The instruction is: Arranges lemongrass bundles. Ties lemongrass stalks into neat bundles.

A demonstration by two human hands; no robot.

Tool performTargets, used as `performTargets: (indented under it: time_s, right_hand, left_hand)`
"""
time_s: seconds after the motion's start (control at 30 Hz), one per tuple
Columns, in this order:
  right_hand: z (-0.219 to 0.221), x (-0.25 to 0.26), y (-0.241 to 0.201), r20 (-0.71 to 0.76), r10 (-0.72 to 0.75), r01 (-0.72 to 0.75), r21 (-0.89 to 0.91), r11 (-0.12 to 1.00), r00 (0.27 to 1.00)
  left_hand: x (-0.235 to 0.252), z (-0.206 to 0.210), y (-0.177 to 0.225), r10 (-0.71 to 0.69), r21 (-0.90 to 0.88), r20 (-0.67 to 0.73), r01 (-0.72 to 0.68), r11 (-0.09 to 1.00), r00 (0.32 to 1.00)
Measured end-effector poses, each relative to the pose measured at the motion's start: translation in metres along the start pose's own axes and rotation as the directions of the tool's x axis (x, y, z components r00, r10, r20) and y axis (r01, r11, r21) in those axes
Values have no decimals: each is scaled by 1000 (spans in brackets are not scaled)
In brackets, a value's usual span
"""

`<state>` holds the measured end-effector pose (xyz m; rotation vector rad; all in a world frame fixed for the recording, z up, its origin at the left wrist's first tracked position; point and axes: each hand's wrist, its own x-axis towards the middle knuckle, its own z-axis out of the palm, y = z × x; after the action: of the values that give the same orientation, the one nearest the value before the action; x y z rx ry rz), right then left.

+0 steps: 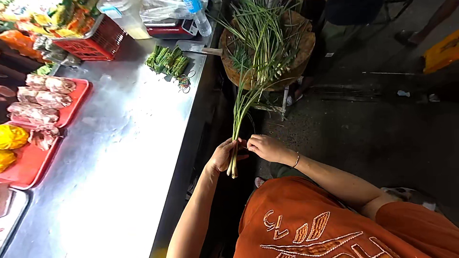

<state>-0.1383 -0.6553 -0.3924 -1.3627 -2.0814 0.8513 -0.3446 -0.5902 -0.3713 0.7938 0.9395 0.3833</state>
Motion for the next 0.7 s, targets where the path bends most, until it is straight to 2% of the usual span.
performTargets:
  time_s: [0.13, 0.3, 0.4, 0.47, 0.57, 0.63, 0.7]
  right_hand:
    - [12, -24, 9, 200, 59, -63, 16, 998, 978]
    - [31, -61, 37, 371, 116, -102, -57, 993, 921]
    - [29, -74, 38, 319, 2, -14, 35, 999, 948]
    - [24, -80, 28, 179, -109, 76, 181, 980, 978]
    - [6, -74, -2, -30, -146, 139, 541, 830, 989]
    - [4, -59, -16, -127, -86, 153, 757, 635, 988]
    - [11, -42, -23, -204, 39, 174, 909, 379, 978]
  left_hand:
    - [5, -11, -5, 119, -32, -52, -121, 992, 992]
    - [5, -8, 3, 141, -70, -60, -145, 987, 988]
    - [7, -2, 0, 138, -53, -78, -143, 988, 987]
    - [9, 1, 0, 121, -51, -140, -129, 990, 983]
    - [13, -1, 2, 85, -121, -202, -111, 986, 976]
    - [14, 4, -1, 74, -211, -178, -112, 971, 981]
    - [17, 14, -4, 92, -308, -134, -130, 942, 987]
